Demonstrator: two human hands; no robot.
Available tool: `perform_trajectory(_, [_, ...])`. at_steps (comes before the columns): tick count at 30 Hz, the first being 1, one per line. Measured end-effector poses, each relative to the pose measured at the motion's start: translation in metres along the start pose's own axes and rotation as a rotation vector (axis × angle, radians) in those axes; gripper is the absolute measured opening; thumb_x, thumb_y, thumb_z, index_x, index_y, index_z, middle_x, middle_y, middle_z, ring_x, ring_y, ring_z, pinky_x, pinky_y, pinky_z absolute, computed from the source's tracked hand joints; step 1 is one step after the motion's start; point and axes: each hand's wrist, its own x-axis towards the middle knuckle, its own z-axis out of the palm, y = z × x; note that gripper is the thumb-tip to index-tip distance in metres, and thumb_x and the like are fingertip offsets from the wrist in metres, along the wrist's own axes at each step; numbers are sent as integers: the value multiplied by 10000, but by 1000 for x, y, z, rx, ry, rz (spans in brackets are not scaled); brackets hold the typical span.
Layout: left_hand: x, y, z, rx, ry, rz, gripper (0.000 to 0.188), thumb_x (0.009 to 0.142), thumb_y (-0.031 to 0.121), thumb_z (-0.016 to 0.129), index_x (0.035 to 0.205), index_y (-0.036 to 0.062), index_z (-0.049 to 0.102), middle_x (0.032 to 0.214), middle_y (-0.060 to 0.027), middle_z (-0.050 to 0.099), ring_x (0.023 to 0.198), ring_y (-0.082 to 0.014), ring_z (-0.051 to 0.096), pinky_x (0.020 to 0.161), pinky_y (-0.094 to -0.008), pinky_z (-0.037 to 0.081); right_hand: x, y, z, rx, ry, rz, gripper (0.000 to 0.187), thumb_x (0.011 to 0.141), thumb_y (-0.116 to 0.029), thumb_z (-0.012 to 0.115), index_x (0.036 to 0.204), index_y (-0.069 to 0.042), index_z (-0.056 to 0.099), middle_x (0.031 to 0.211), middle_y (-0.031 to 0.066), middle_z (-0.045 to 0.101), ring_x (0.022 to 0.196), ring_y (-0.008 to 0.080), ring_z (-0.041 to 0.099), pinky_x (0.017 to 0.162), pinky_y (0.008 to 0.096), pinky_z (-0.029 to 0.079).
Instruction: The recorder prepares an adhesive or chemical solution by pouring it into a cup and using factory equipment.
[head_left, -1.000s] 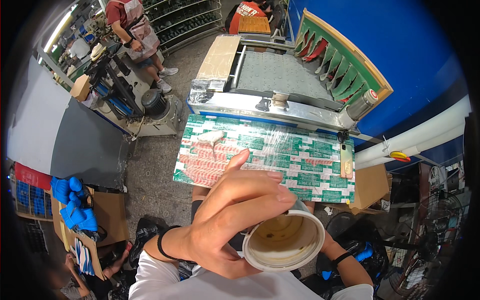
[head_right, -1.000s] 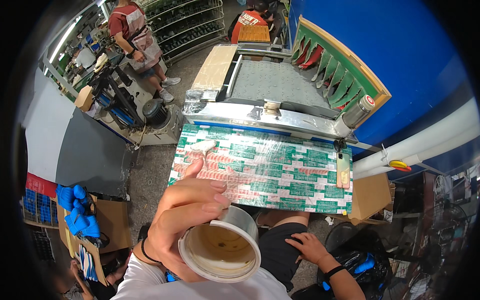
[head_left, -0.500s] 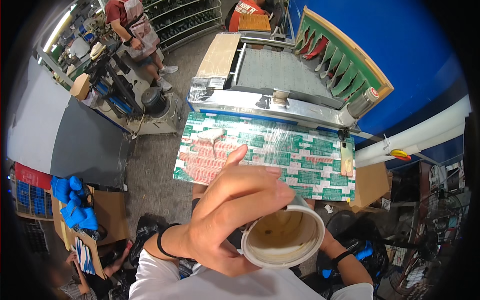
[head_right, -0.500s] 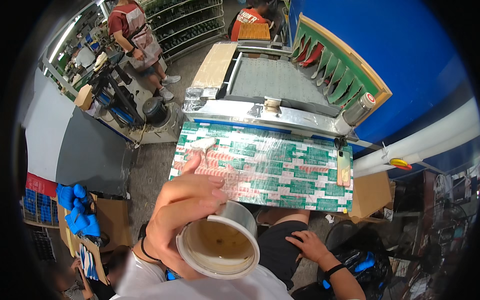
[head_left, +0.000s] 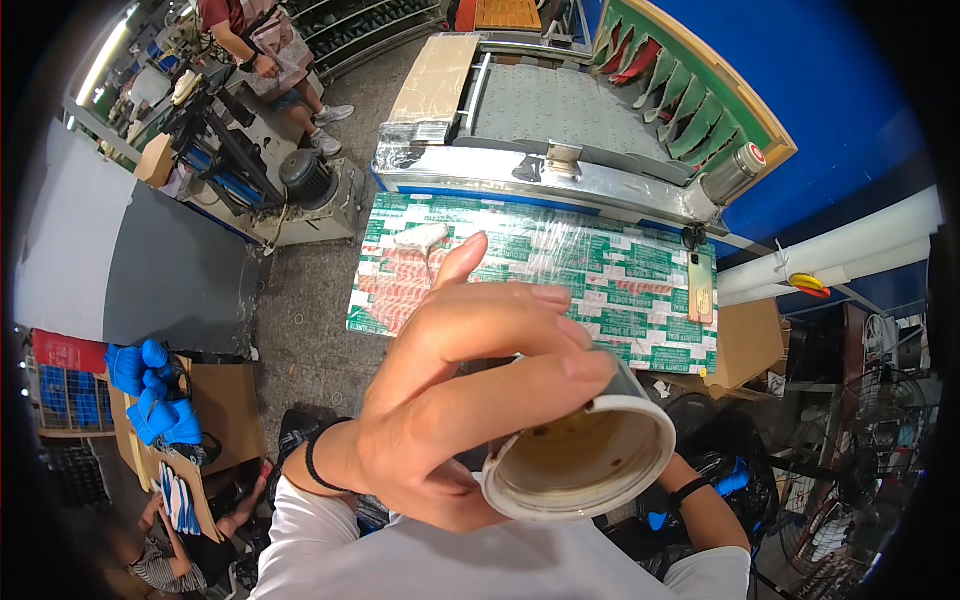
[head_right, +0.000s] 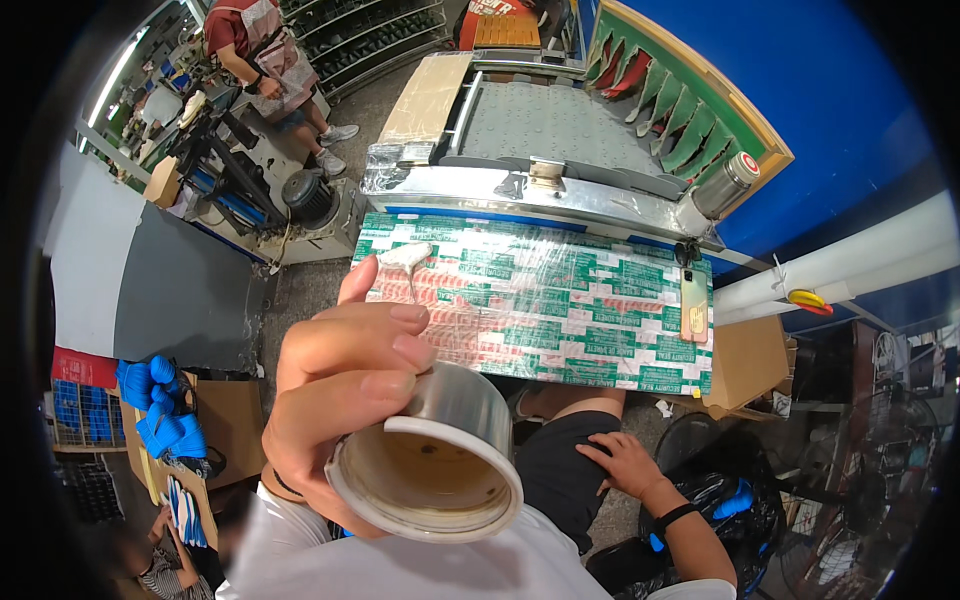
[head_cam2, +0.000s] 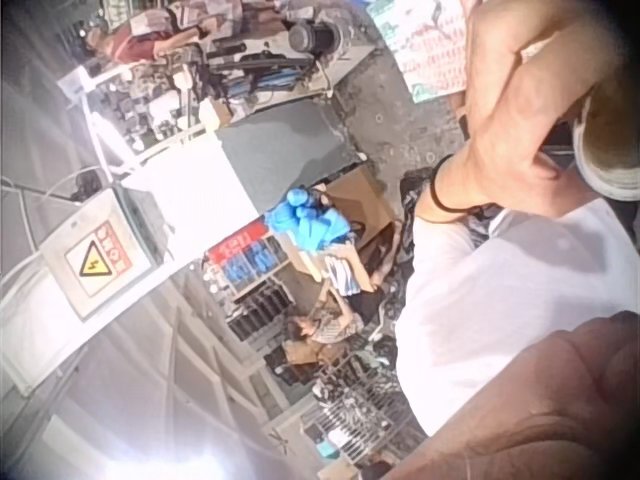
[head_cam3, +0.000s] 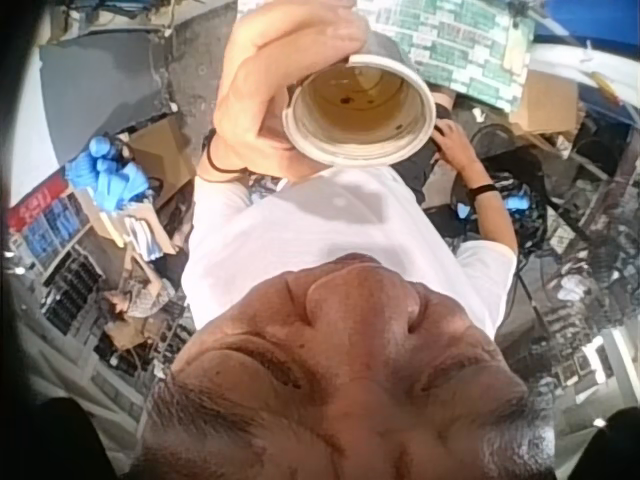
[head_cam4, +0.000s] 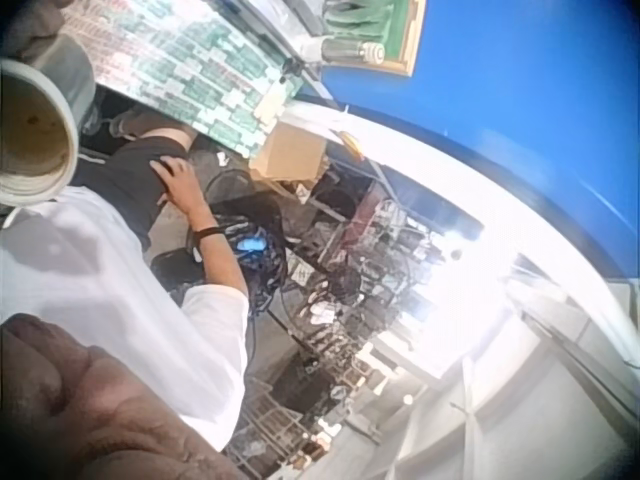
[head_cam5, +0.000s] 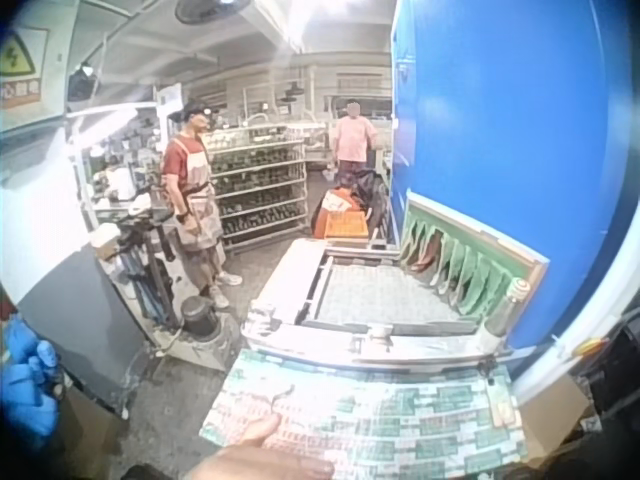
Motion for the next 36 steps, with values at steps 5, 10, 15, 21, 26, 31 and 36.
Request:
perform_trajectory(5, [1, 7, 2, 36, 31, -41, 412, 846, 143, 852, 1128, 212, 560, 1111, -86, 628, 1097, -310, 663, 1182, -666, 317, 0, 0, -1, -7, -2, -13, 1038, 593, -356, 933, 1526, -319, 481, 1447, 40, 518, 1330, 313, 499, 1147, 494, 404])
perform_trajectory(10, [6, 20, 0, 11, 99, -1, 230, 931, 234, 728, 1103, 240, 577, 1082, -68, 621, 1069, -293, 657, 1202, -660, 299, -2, -1, 1, 16, 4, -17, 1015, 615, -352, 927, 1526, -310, 482, 1454, 46, 515, 1336, 317, 492, 1142, 496, 397])
perform_trajectory(15, [6, 39, 9, -100, 201, -24, 81, 948, 244, 681, 1002, 247, 620, 1041, -40, 609, 1035, -266, 639, 1241, -631, 252, -3, -2, 1, -7, -9, -17, 1000, 630, -355, 923, 1526, -311, 482, 1459, 47, 512, 1339, 316, 486, 1142, 494, 389])
perform_trajectory(21, [-2, 39, 17, -161, 395, 88, 83, 947, 193, 673, 957, 243, 607, 995, 3, 588, 989, -231, 629, 1251, -632, 239, -2, 0, 0, 5, 1, -25, 991, 639, -364, 917, 1527, -309, 480, 1456, 50, 517, 1334, 316, 490, 1135, 494, 393])
perform_trajectory(26, [-4, 68, 15, 47, 409, -131, 140, 936, 106, 668, 898, 204, 575, 925, 39, 542, 911, -180, 602, 1260, -623, 241, -2, 2, 4, 0, -1, -27, 981, 645, -375, 911, 1524, -305, 483, 1455, 52, 517, 1332, 320, 494, 1127, 498, 401])
perform_trajectory(31, [1, 77, 24, 156, 526, -234, 147, 941, 60, 649, 905, 177, 566, 894, 42, 516, 874, -155, 584, 1259, -624, 252, -1, -1, -2, 24, 8, -33, 975, 649, -384, 907, 1523, -305, 483, 1454, 49, 519, 1334, 320, 495, 1124, 500, 404])
perform_trajectory(36, [1, 80, 20, 147, 434, -176, 126, 946, 87, 655, 929, 174, 565, 910, 29, 535, 893, -174, 597, 1247, -627, 270, -3, -1, -1, 29, 4, -25, 979, 646, -391, 906, 1524, -306, 481, 1452, 49, 520, 1333, 319, 495, 1134, 496, 400])
